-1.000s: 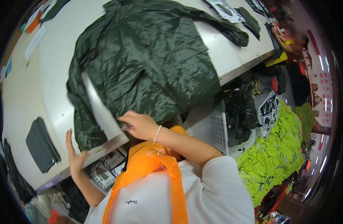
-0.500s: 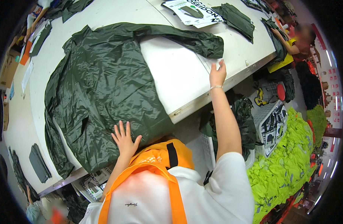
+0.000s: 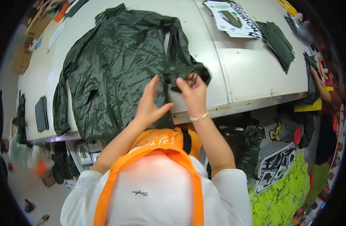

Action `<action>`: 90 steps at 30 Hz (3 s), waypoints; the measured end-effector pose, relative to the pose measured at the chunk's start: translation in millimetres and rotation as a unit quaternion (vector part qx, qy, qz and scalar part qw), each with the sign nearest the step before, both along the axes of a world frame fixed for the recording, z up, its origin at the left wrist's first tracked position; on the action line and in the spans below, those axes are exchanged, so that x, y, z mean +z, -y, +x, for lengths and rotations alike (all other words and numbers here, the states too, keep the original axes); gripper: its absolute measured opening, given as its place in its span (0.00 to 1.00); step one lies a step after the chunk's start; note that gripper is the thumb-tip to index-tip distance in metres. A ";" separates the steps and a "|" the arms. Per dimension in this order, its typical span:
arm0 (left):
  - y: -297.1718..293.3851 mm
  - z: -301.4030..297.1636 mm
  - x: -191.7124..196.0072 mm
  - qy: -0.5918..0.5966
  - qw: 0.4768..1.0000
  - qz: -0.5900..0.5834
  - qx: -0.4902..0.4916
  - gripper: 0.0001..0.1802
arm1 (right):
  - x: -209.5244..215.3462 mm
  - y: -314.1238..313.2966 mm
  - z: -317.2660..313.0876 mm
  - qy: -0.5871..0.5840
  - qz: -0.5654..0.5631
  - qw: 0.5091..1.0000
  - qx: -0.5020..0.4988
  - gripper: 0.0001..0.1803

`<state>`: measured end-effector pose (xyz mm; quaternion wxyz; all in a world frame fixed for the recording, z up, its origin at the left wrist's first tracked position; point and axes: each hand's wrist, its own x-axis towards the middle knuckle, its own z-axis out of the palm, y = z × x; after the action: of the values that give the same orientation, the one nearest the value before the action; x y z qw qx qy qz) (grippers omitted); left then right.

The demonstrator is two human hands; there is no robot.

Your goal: The person folds a dark green jacket on a white table. They smooth the fabric, fold the sleeves inward, fold the jacket in half lengthwise, and then fold it into a compact rectangle.

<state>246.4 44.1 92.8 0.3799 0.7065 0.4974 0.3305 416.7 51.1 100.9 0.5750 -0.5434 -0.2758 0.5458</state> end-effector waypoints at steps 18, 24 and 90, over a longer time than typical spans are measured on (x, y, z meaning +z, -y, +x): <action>5.8 -39.1 -40.8 0.110 0.986 0.036 0.118 0.30 | -30.4 37.6 -1.1 0.440 0.164 0.861 0.197 0.14; -1.7 -39.2 -12.5 -0.009 0.989 0.146 0.020 0.14 | -16.6 15.2 1.2 0.260 0.109 0.934 0.218 0.07; -186.4 -208.8 -91.9 -0.283 0.950 0.133 0.014 0.33 | -105.3 -158.6 -129.3 0.396 0.073 0.903 0.147 0.16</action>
<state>37.6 230.5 1.0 0.1212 0.8083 0.5457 0.1851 287.4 209.7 -4.4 0.3695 -0.6245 -0.5969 0.3424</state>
